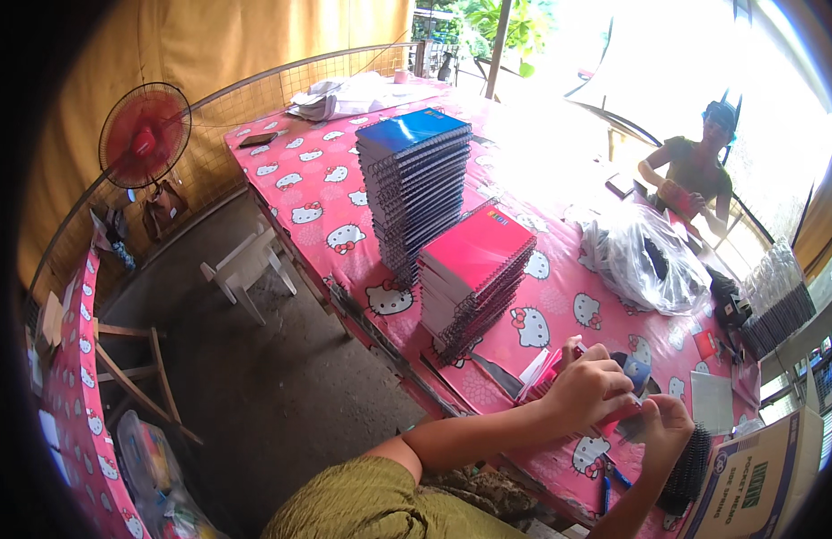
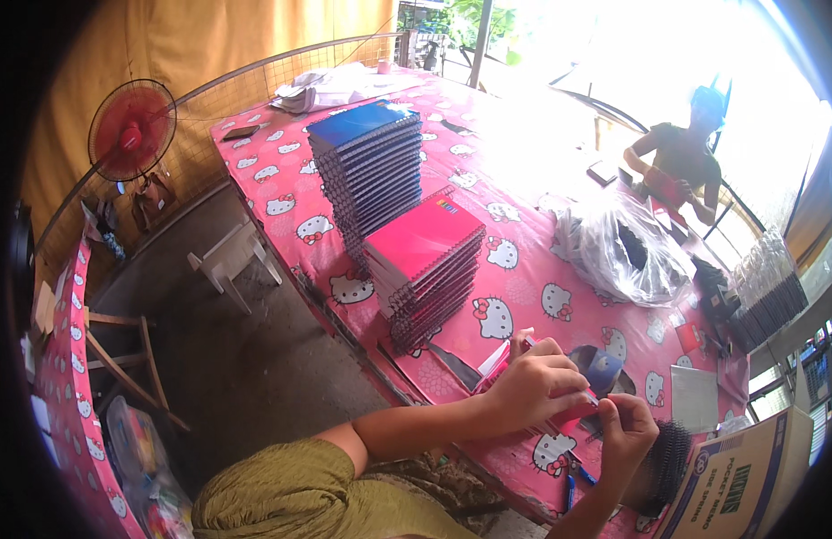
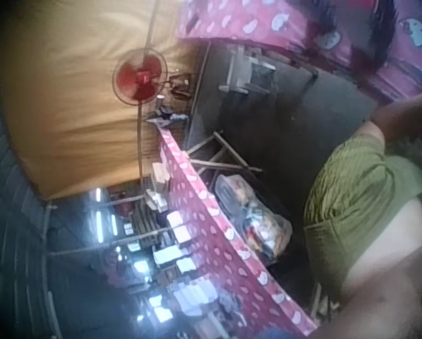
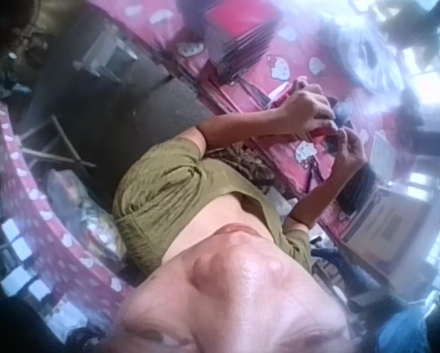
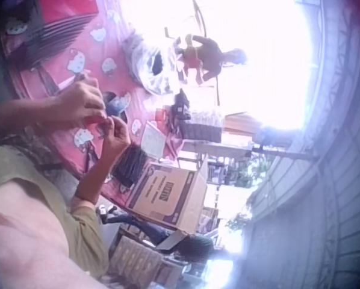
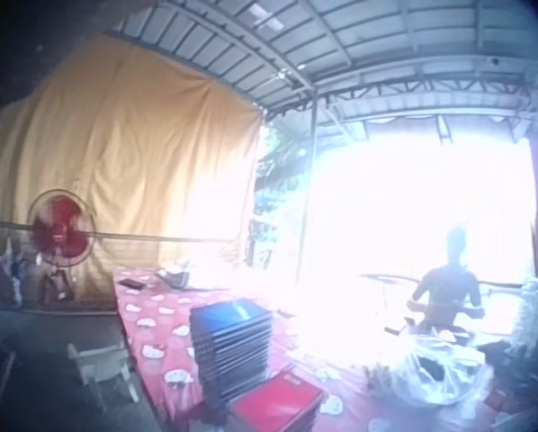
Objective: The person is assembling notebooks by threading spiral coils through the punched edges, using pliers to cut the excess wire and secure the ends, and stacking the finished items.
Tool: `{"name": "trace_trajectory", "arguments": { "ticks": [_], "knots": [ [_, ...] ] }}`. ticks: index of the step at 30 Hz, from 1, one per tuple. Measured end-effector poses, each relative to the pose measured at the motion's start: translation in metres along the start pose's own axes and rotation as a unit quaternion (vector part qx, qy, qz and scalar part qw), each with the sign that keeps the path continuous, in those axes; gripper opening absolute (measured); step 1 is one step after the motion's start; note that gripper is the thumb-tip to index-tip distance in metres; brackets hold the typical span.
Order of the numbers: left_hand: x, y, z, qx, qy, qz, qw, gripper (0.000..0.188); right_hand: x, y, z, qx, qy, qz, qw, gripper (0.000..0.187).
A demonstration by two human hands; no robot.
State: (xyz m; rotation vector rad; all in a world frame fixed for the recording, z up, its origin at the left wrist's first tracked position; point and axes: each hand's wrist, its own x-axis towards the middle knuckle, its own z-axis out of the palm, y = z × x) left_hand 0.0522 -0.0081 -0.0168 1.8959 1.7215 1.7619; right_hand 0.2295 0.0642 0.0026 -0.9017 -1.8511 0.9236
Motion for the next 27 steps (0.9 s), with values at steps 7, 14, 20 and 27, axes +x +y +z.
{"name": "trace_trajectory", "arguments": {
  "ticks": [7,14,20,27],
  "knots": [
    [0.0,-0.002,0.001,0.002,0.0,0.0,1.0,0.012,0.005,0.003,-0.004,0.032,-0.015,0.032,0.999,0.022],
    [0.002,-0.002,-0.001,0.008,-0.005,0.004,1.0,0.012,0.014,0.011,-0.011,0.086,-0.024,0.029,0.996,0.021],
    [0.004,-0.002,-0.001,0.003,-0.003,0.003,1.0,0.015,0.015,0.006,-0.011,0.152,-0.086,0.013,0.985,0.018],
    [0.002,0.002,-0.003,0.014,-0.006,0.006,1.0,0.015,0.008,-0.003,-0.022,0.076,-0.135,0.09,0.984,0.016]
  ]
}}
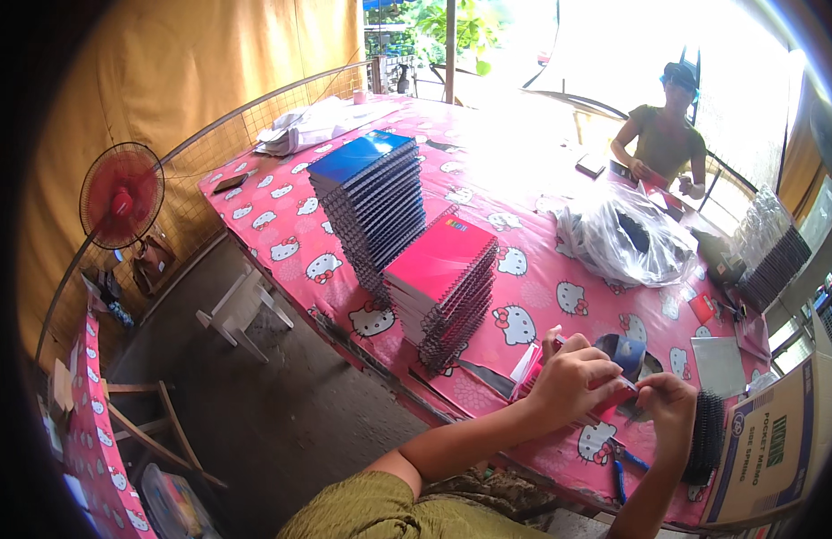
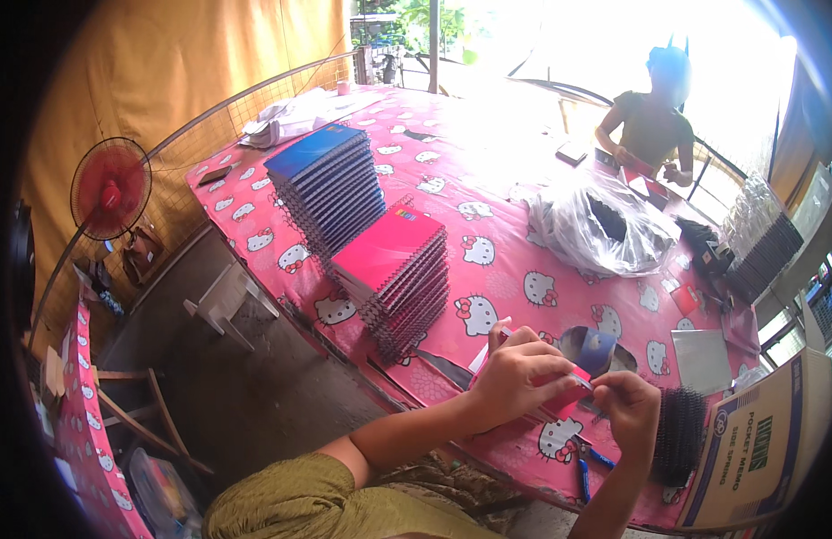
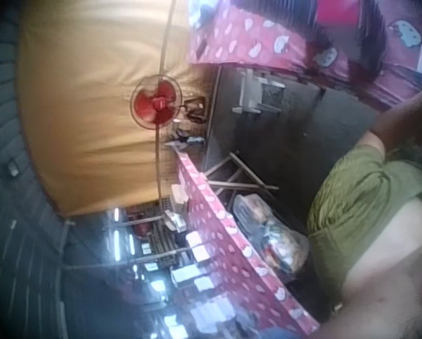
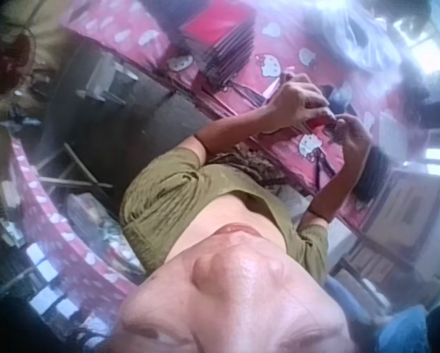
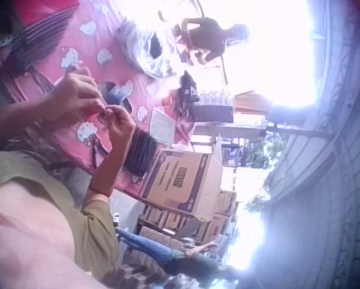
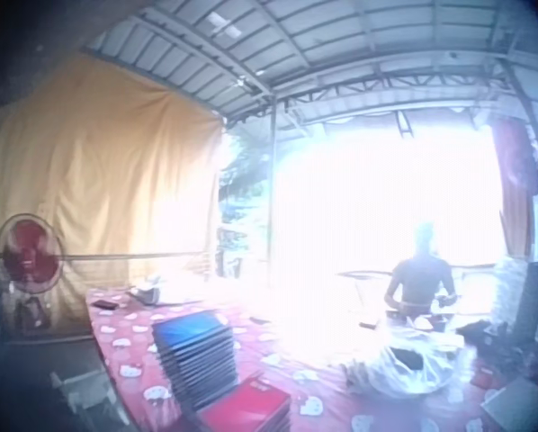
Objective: The person is assembling notebooks by threading spiral coils through the punched edges, using pliers to cut the excess wire and secure the ends, and stacking the finished items.
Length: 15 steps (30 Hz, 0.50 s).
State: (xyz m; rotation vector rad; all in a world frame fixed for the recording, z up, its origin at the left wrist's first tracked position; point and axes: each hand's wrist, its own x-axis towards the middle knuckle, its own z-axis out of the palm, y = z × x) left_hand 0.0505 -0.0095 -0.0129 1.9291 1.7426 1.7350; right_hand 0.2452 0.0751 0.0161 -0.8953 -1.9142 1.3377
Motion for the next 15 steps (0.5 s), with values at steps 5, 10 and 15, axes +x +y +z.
{"name": "trace_trajectory", "arguments": {
  "ticks": [5,10,15],
  "knots": [
    [0.002,0.001,0.002,0.028,-0.009,0.019,0.999,0.02,-0.011,-0.021,0.025,-0.238,0.134,-0.128,0.953,0.016],
    [0.001,-0.002,0.0,-0.006,-0.018,-0.04,0.999,0.026,-0.001,-0.013,0.021,-0.242,0.08,-0.2,0.946,0.017],
    [0.011,0.002,0.0,0.034,-0.021,0.006,0.999,0.027,-0.002,-0.024,0.021,-0.279,0.085,-0.194,0.937,0.017]
  ]
}}
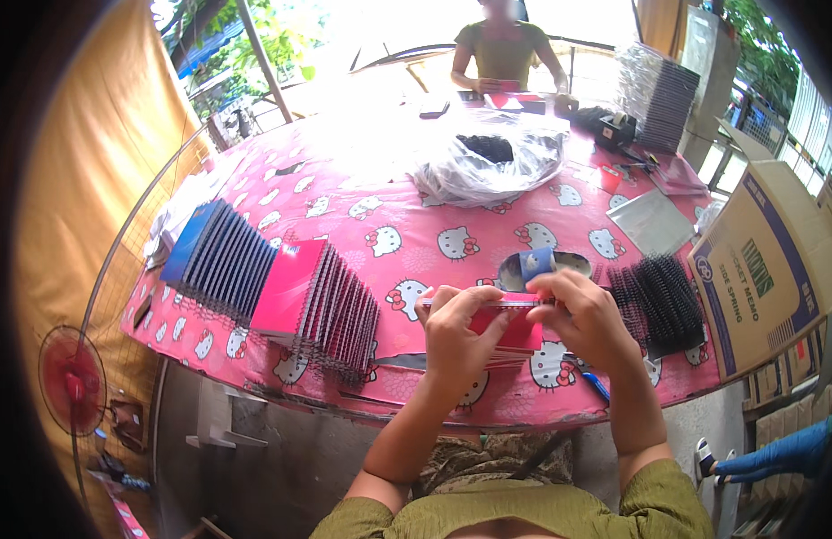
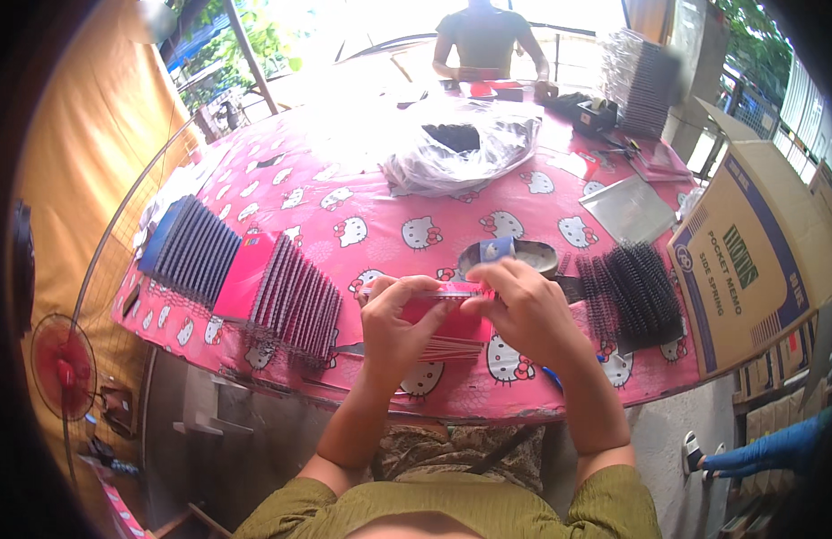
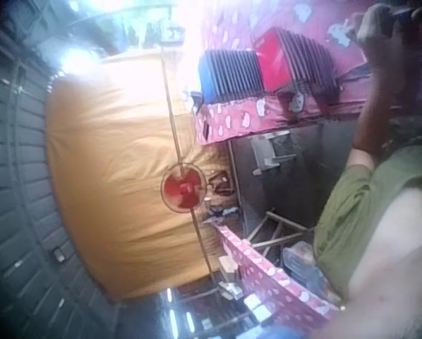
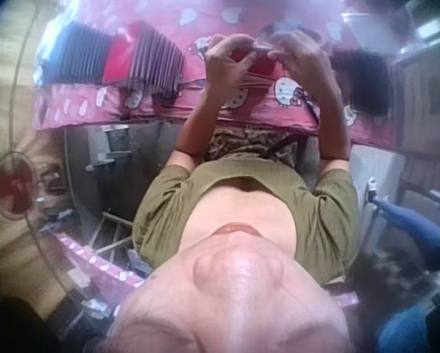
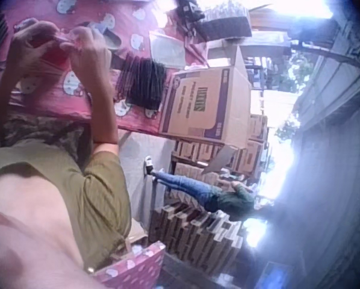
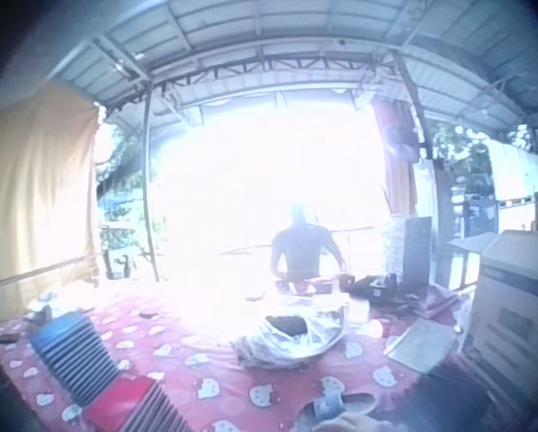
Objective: The person is assembling notebooks by threading spiral coils through the punched edges, using pliers to cut the excess wire and secure the ends, and stacking the finished items.
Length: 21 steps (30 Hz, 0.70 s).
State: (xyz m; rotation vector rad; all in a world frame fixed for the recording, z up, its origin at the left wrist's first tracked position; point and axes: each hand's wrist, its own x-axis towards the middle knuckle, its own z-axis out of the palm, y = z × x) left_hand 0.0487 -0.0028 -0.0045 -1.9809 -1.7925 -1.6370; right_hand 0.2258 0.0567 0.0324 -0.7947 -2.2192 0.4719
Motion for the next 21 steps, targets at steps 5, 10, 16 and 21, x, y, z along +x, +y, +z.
{"name": "trace_trajectory", "arguments": {
  "ticks": [5,10,16,21],
  "knots": [
    [-0.005,-0.001,-0.002,-0.018,-0.012,-0.021,1.0,0.026,0.003,0.022,0.0,-0.001,-0.055,-0.053,0.997,0.017],
    [-0.003,0.004,-0.005,0.008,-0.015,0.023,1.0,0.029,0.024,0.119,-0.006,-0.179,-0.126,0.074,0.973,0.033],
    [-0.003,-0.005,-0.004,-0.004,-0.012,0.01,1.0,0.028,0.003,0.166,0.028,-0.253,-0.167,0.059,0.951,0.042],
    [-0.003,-0.005,-0.005,-0.013,-0.017,-0.019,1.0,0.028,0.02,0.13,0.001,0.039,0.114,0.051,0.991,0.033]
  ]
}}
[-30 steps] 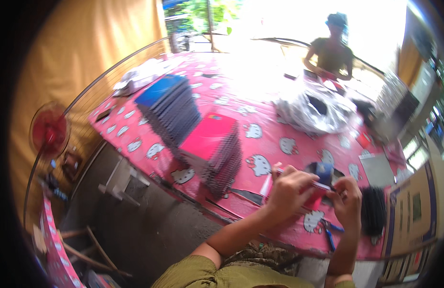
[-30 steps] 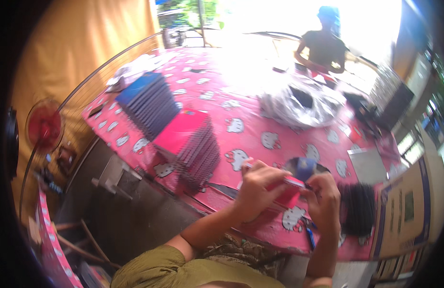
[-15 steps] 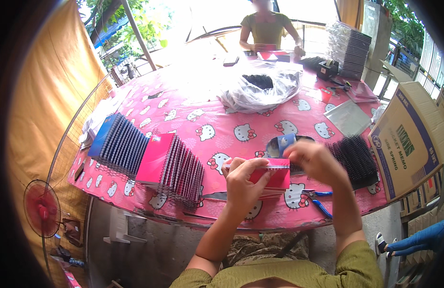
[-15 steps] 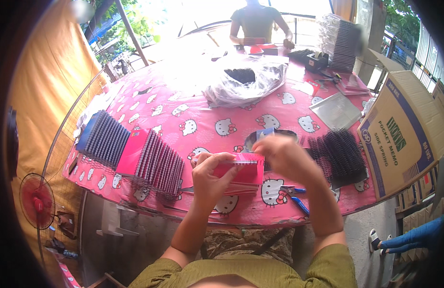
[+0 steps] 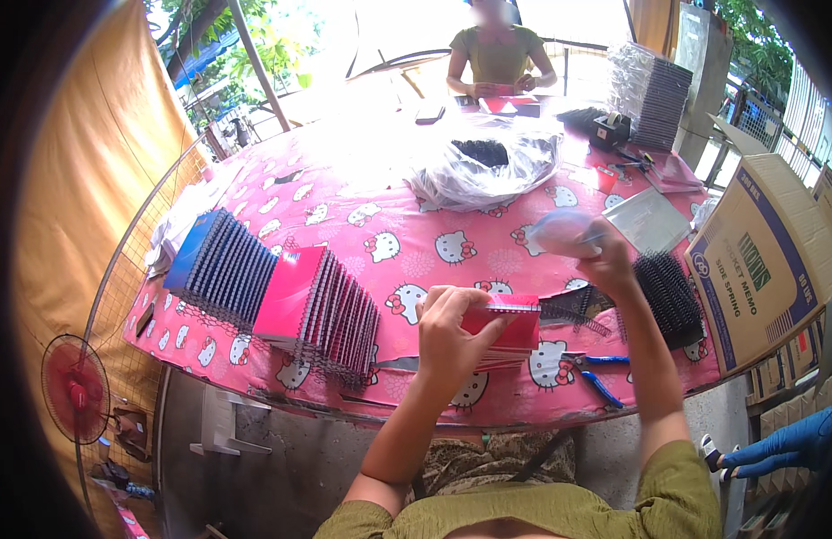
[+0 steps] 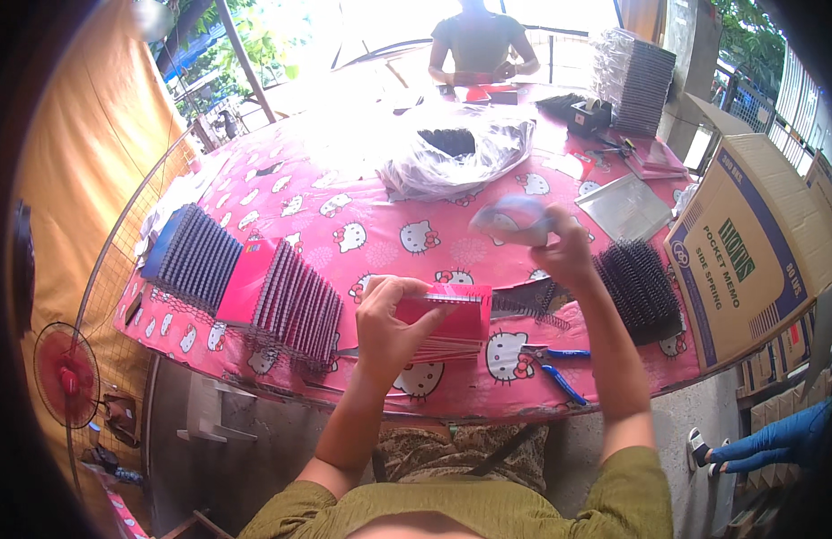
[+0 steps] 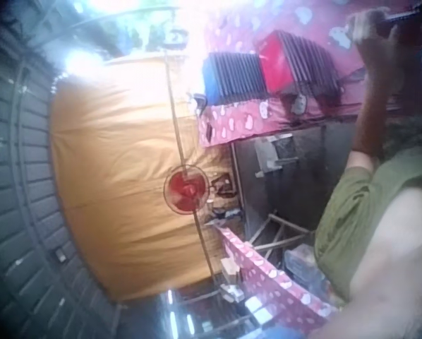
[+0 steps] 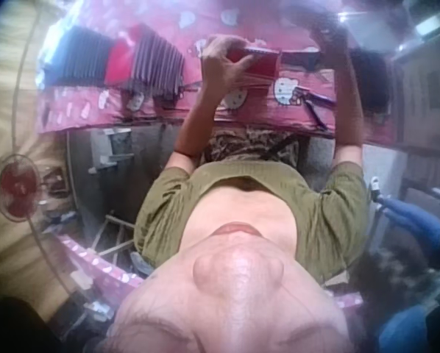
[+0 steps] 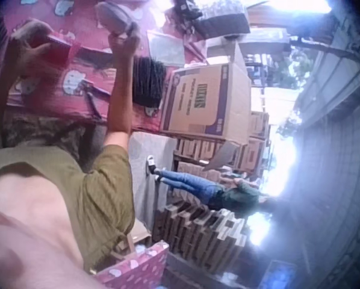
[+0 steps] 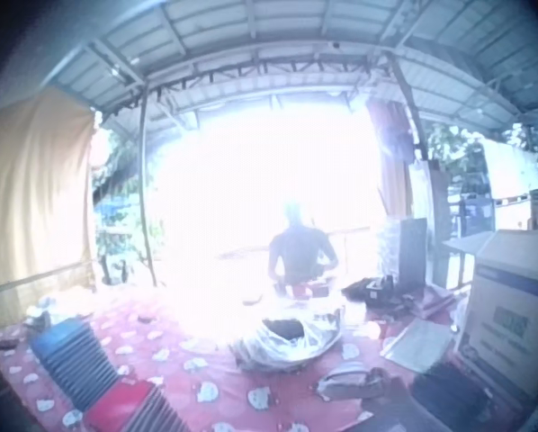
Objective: The person is assembling notebooks by threading spiral coils through the punched edges, using pliers to cut the excess wire and secure the ends, and stacking the finished items.
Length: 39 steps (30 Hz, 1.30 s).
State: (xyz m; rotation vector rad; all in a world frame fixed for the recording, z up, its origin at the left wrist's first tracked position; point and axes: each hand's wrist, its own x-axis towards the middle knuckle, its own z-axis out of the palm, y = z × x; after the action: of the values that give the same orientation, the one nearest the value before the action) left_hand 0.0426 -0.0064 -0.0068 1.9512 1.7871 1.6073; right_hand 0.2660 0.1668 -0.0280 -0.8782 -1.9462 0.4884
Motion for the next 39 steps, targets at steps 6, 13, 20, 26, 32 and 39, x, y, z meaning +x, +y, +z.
{"name": "trace_trajectory", "arguments": {
  "ticks": [6,13,20,26,32,39],
  "knots": [
    [0.005,-0.004,-0.002,0.01,-0.015,0.025,1.0,0.033,-0.001,-0.03,-0.009,0.002,-0.208,0.002,0.978,0.044],
    [0.01,0.0,-0.008,0.002,-0.02,-0.012,1.0,0.049,0.012,-0.037,0.004,-0.061,-0.208,0.013,0.976,0.041],
    [-0.003,-0.016,-0.012,-0.106,0.068,-0.096,0.987,0.037,0.034,-0.061,0.02,0.111,-0.204,-0.003,0.973,0.035],
    [-0.014,-0.04,-0.016,-0.385,0.077,-0.231,0.89,0.043,0.043,-0.065,0.041,-0.08,-0.202,-0.054,0.975,0.034],
    [-0.018,-0.041,-0.029,-0.403,0.066,-0.257,0.876,0.032,0.034,-0.065,0.042,-0.043,-0.226,0.009,0.973,0.03],
    [-0.015,-0.049,-0.024,-0.486,0.048,-0.225,0.843,0.028,-0.02,0.017,0.048,-0.189,-0.161,-0.049,0.967,0.038]
  ]
}}
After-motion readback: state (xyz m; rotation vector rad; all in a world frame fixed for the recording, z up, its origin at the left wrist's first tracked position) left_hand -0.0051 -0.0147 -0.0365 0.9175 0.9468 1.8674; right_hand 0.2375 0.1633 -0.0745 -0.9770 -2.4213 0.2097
